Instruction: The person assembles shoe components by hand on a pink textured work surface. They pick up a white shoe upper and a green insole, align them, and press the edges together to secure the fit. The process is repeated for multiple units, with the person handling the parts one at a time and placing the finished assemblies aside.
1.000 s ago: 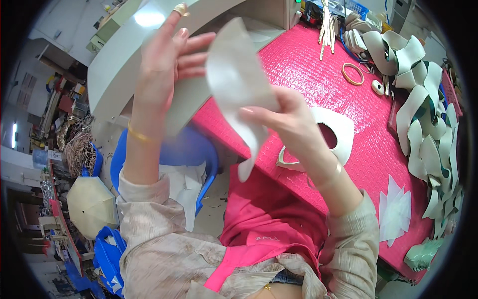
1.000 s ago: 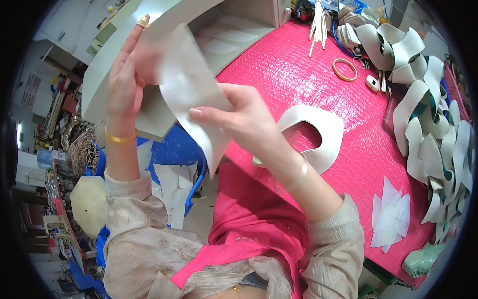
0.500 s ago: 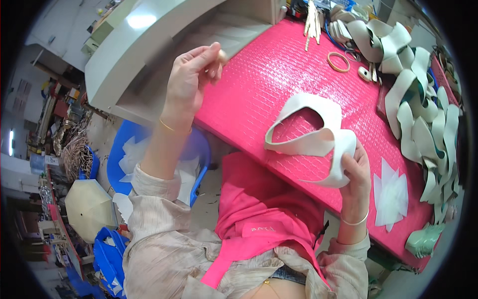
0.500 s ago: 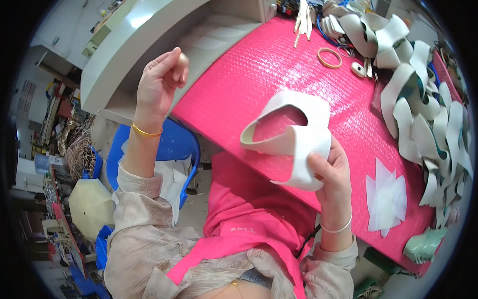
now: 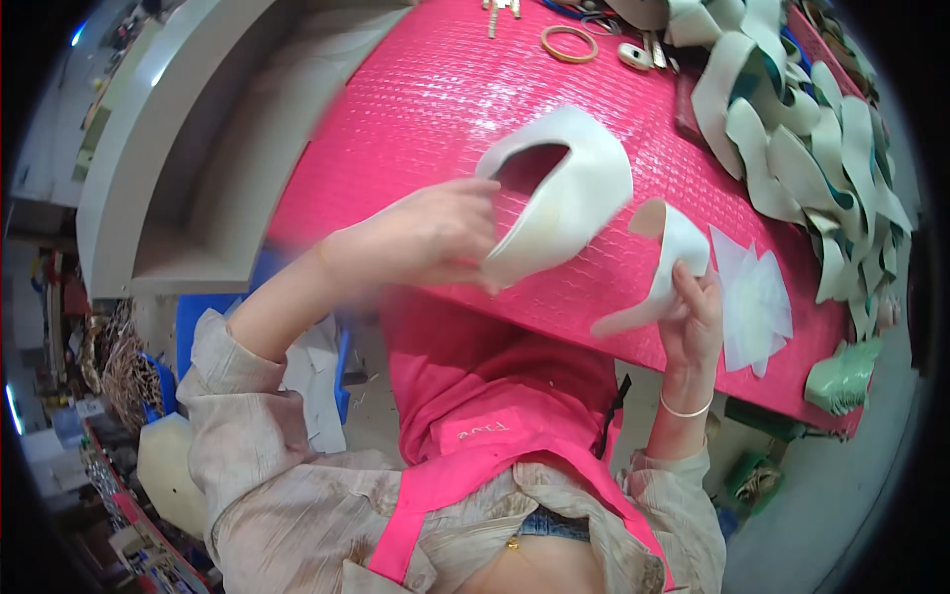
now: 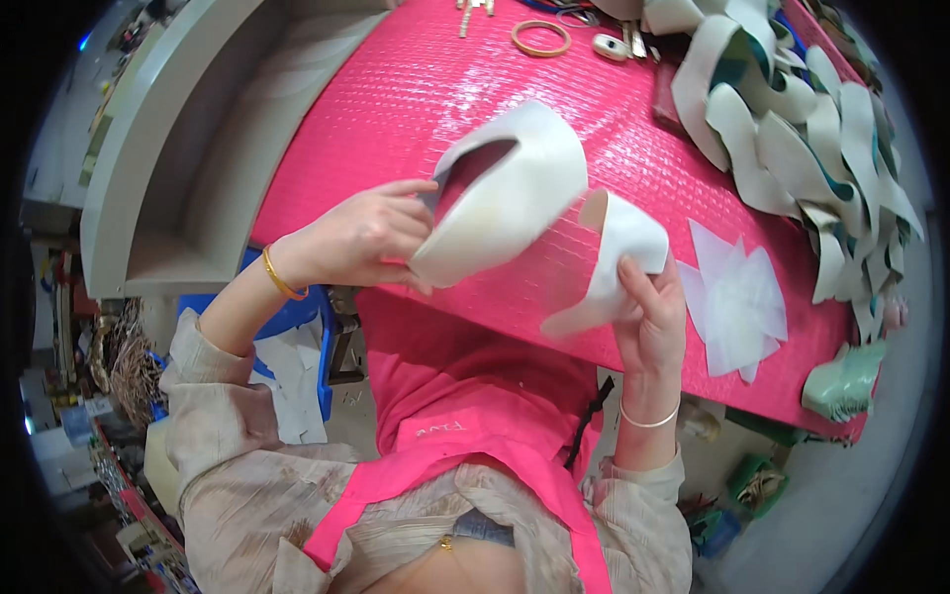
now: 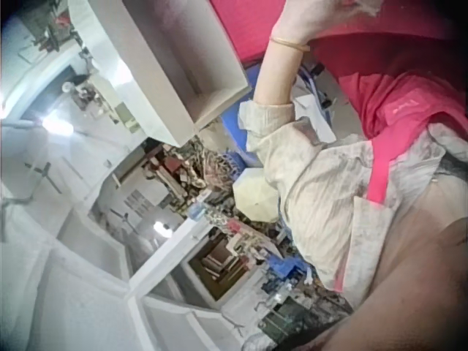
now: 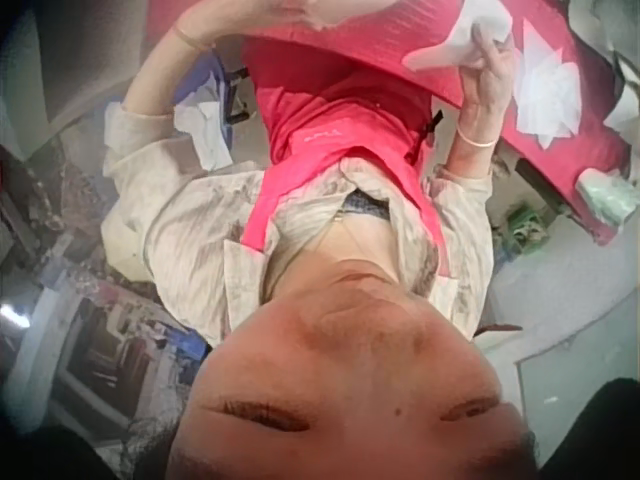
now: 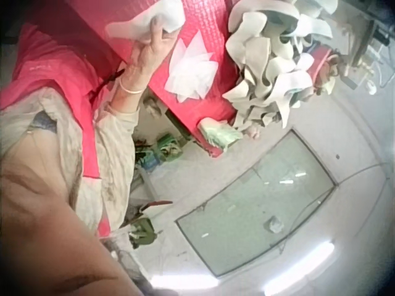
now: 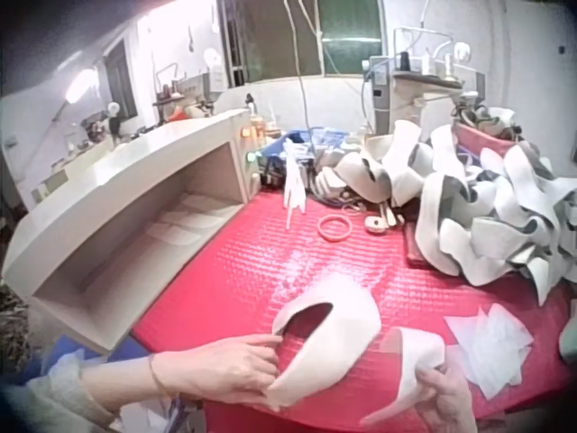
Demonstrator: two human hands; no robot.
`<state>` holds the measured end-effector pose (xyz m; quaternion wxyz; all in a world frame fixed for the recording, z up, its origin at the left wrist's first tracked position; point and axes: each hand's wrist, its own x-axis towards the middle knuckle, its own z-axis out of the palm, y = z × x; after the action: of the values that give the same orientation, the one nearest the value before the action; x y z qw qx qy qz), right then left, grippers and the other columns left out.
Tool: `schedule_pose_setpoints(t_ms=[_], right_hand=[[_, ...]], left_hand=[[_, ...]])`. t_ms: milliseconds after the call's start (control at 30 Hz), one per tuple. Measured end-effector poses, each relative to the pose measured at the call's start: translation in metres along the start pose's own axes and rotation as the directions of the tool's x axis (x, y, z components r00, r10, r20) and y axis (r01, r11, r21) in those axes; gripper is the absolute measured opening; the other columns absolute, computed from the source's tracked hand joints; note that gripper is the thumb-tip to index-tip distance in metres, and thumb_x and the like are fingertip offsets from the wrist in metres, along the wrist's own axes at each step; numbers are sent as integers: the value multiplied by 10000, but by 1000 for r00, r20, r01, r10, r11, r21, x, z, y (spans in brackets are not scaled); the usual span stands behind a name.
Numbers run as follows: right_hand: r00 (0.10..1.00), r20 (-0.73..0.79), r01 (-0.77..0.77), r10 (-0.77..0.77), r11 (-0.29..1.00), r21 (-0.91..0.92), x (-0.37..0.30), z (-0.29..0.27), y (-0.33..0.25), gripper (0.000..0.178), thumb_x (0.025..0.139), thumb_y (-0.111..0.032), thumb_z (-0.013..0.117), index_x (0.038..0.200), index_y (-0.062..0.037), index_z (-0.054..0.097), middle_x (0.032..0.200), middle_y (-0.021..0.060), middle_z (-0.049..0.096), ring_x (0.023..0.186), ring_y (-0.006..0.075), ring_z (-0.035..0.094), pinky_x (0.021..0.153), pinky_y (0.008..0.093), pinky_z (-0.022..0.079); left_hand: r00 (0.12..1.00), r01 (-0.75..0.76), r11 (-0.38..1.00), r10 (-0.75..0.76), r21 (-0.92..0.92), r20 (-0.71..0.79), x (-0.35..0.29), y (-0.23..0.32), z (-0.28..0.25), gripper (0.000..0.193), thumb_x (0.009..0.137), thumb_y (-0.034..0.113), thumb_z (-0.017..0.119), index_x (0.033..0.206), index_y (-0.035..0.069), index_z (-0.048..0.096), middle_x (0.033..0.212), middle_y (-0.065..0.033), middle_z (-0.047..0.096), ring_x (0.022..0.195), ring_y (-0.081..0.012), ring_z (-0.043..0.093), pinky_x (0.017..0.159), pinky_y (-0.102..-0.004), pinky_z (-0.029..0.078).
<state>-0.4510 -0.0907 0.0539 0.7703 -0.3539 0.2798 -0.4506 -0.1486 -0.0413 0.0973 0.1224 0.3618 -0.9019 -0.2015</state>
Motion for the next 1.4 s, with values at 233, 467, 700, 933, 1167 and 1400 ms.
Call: schedule_pose_setpoints(t_ms=[233,467,700,933,1167,1400], right_hand=[[962,-10,272,-272,962,-11,19,33,-31,304,830,-12,575,1126,-8,505,1041,95,604,933,156,589,831,298,468],[873,145,487,-466,843,-227,28,80,-30,225,850,-58,582,1065,3,565,912,54,634,806,81,583,702,217,467],[856,120,514,-503,800,-310,36,87,-25,205,866,-122,577,1015,19,581,911,50,626,777,74,569,672,207,456],[863,124,502,-489,806,-314,37,92,-26,203,860,-134,589,991,22,597,878,45,633,763,69,563,675,201,445],[805,146,585,-576,728,-356,44,92,-20,361,813,-61,628,1138,0,484,1019,87,578,786,82,566,660,194,455],[794,35,575,-607,730,-370,35,91,1,601,735,60,654,1231,-30,328,1203,144,418,752,116,565,654,195,479]], left_hand=[[752,24,560,-556,-828,-354,72,28,4,368,878,319,554,925,-35,645,797,7,589,733,-22,464,597,-216,396],[764,-161,281,-572,-946,-300,87,50,-5,466,940,377,396,972,-38,604,906,-48,619,876,-86,535,816,-228,399],[710,-129,305,-636,-944,-302,87,53,-4,496,955,399,320,982,-22,582,926,-39,590,876,-90,504,823,-247,370],[647,-206,326,-662,-923,-378,86,43,10,521,916,463,395,718,9,555,689,23,479,672,-45,394,599,-219,319],[601,-114,470,-669,-876,-437,94,54,-4,377,867,302,570,694,-31,610,606,-2,557,545,-37,490,457,-210,371],[590,-254,276,-715,-927,-375,116,43,-58,285,861,237,566,839,-44,616,752,-80,641,618,-102,589,582,-225,471]])
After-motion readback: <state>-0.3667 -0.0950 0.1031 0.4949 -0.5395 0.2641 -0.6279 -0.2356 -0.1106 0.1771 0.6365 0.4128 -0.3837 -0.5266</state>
